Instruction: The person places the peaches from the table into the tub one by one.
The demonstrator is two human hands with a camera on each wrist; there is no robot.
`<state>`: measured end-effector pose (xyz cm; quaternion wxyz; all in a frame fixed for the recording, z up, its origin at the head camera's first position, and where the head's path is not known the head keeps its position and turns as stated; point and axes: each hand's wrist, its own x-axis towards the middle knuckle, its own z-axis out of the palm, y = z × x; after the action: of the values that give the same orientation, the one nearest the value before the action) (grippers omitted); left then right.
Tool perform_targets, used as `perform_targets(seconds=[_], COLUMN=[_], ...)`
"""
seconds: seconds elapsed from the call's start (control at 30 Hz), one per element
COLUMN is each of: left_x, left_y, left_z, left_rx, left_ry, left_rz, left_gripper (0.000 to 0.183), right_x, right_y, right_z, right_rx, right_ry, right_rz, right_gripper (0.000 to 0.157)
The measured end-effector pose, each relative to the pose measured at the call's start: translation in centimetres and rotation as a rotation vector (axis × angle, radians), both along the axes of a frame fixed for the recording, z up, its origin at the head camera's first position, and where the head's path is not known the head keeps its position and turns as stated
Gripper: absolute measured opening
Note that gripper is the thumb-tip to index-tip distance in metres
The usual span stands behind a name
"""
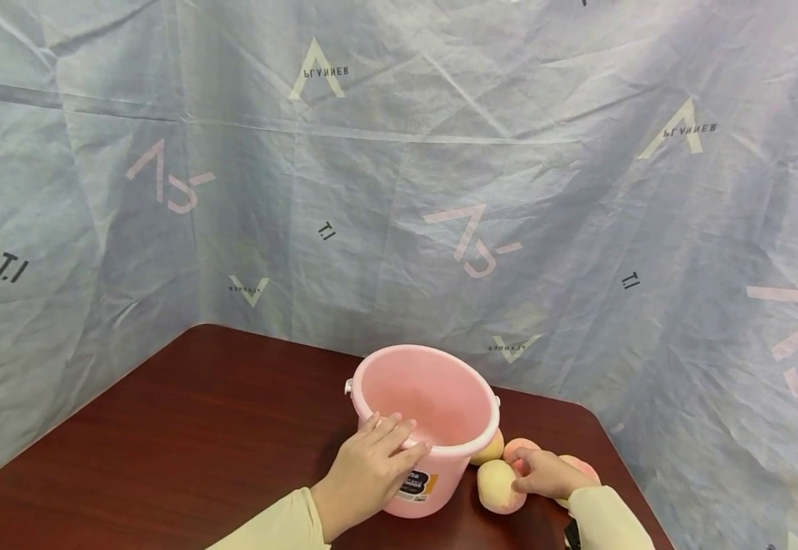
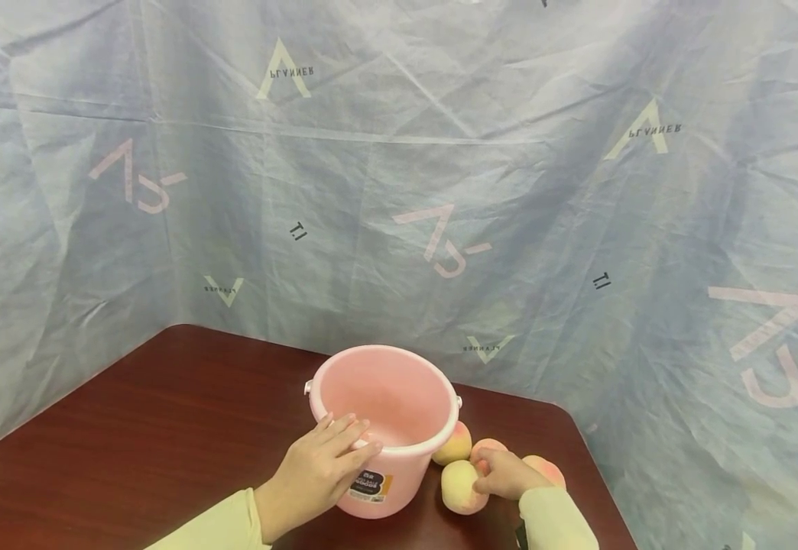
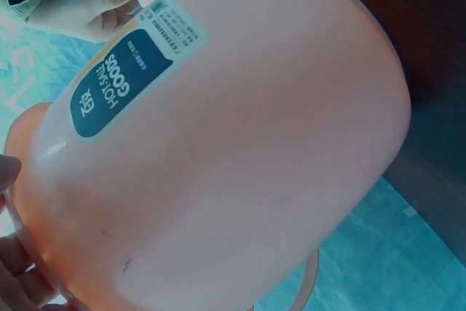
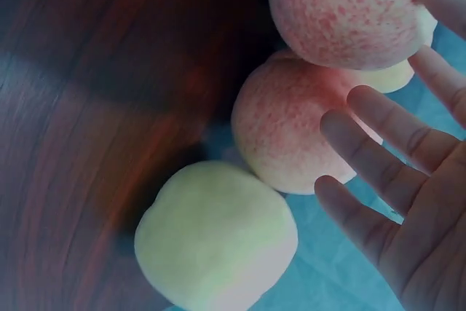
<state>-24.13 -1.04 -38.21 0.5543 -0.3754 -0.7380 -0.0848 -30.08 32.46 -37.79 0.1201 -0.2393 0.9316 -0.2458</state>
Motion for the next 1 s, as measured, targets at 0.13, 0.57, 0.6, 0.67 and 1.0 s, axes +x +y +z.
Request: perform_targets(seconds=[0.13, 0.57, 0.6, 0.67, 1.0], left_x=[-0.1, -0.3, -0.3, -0.2, 0.2], left_y=[0.0, -0.1, -0.1, -0.1, 0.0], left_z=[-0.1, 0.0, 0.0, 0.0, 0.0], left_rx=[0.004, 0.010, 0.009, 0.008, -0.021], left_ry=[0.007, 0.039, 0.035, 0.022, -0.038], left_rz=[-0.001, -0.006, -0.006, -0.005, 0.024], left_gripper=[0.046, 0.043, 0.044, 0.045, 0.051], right_x=[-0.4, -0.7, -0.8, -0.8, -0.8], right_y=[-0.4, -1.4, -1.4, -1.6, -2.6], right_z=[-0.3, -0.3, -0.3, -0.6, -1.4], right_rx=[0.007, -0.031, -0.025, -0.013, 0.077], right_ry=[0.054, 0.098, 0.105, 0.116, 0.092], right_rz=[0.026, 0.061, 0.068, 0.078, -0.035], right_gripper=[0.031, 0.032, 0.033, 0.034, 0.050])
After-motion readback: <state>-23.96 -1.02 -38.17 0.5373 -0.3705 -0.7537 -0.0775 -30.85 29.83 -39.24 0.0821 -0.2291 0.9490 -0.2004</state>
